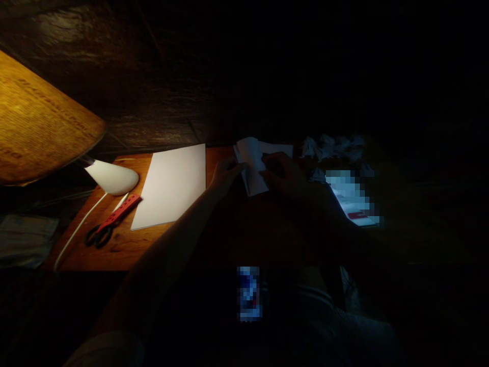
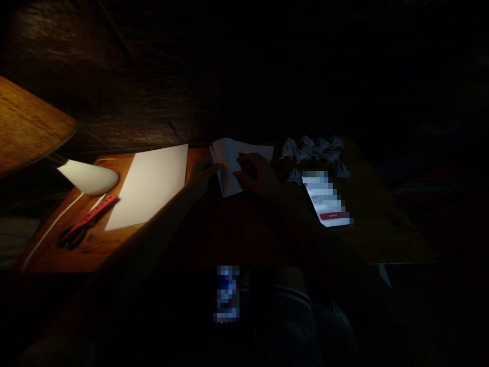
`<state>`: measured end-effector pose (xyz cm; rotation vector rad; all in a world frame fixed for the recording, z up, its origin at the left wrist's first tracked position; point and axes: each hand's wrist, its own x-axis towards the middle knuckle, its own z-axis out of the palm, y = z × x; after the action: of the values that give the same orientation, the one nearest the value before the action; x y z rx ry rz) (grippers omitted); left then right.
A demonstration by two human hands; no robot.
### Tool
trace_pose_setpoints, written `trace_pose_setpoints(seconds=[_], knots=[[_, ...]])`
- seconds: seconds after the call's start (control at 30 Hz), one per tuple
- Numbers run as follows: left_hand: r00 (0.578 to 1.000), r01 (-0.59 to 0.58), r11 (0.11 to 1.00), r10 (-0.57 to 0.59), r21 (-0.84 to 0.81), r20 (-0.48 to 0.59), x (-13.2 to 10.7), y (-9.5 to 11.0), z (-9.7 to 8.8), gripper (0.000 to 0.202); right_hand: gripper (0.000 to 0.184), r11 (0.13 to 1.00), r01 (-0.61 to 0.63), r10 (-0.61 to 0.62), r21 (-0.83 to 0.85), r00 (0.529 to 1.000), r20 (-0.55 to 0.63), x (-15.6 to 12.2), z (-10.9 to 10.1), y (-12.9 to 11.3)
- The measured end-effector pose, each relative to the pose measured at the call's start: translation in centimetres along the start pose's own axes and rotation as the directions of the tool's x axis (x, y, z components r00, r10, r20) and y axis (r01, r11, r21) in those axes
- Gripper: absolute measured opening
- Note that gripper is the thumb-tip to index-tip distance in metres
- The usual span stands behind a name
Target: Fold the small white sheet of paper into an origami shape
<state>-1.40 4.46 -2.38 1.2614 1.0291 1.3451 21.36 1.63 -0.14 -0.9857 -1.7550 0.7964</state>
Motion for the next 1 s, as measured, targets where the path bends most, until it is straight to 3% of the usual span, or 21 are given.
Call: trace_pose_setpoints(seconds=[0.13,0.3,0.4,0.47,0.63,0.77,0.9,1.0], knots=[[0.996,-0.032,0.999,0.029,0.032,0.085,-0.1,0.3,0.2,0.026,0.050,0.998,-0.034,0.029,0.060,0.997,0.077,-0.1,0.0,-0.4],[0.990,0.047,0.992,-0.062,0.121,0.129,-0.1,0.2,0.1,0.022,0.079,0.997,-0.023,0.014,0.076,0.993,0.115,-0.3,0.2,-0.5],[0.987,0.051,0.995,-0.064,0.086,0.147,-0.3,0.2,0.1,0.021,0.065,0.996,-0.059,0.055,0.062,0.997,0.063,-0.2,0.3,-0.4],[0.990,0.051,0.999,-0.049,-0.010,0.132,-0.3,0.3,0.1,0.023,0.052,0.982,-0.146,0.143,0.118,0.989,0.027,-0.1,0.2,-0.3],[0.998,0.034,0.984,-0.043,-0.173,-0.049,0.0,0.2,0.2,0.019,0.044,0.879,-0.349,0.385,0.324,0.921,-0.055,0.5,-0.4,0.4],[0.993,0.019,0.990,-0.035,-0.143,-0.113,0.1,0.4,0.3,0.026,0.040,0.862,-0.337,0.396,0.378,0.914,-0.088,0.7,-0.6,0.6],[0.998,0.033,0.994,-0.038,-0.106,-0.046,-0.3,0.9,0.5,0.048,0.045,0.851,-0.334,0.395,0.407,0.915,-0.076,0.7,-0.6,-0.1],[0.999,0.049,0.997,-0.050,-0.062,-0.006,-0.4,1.0,0.5,0.054,0.046,0.853,-0.332,0.376,0.403,0.926,-0.032,0.6,-0.7,-0.5]])
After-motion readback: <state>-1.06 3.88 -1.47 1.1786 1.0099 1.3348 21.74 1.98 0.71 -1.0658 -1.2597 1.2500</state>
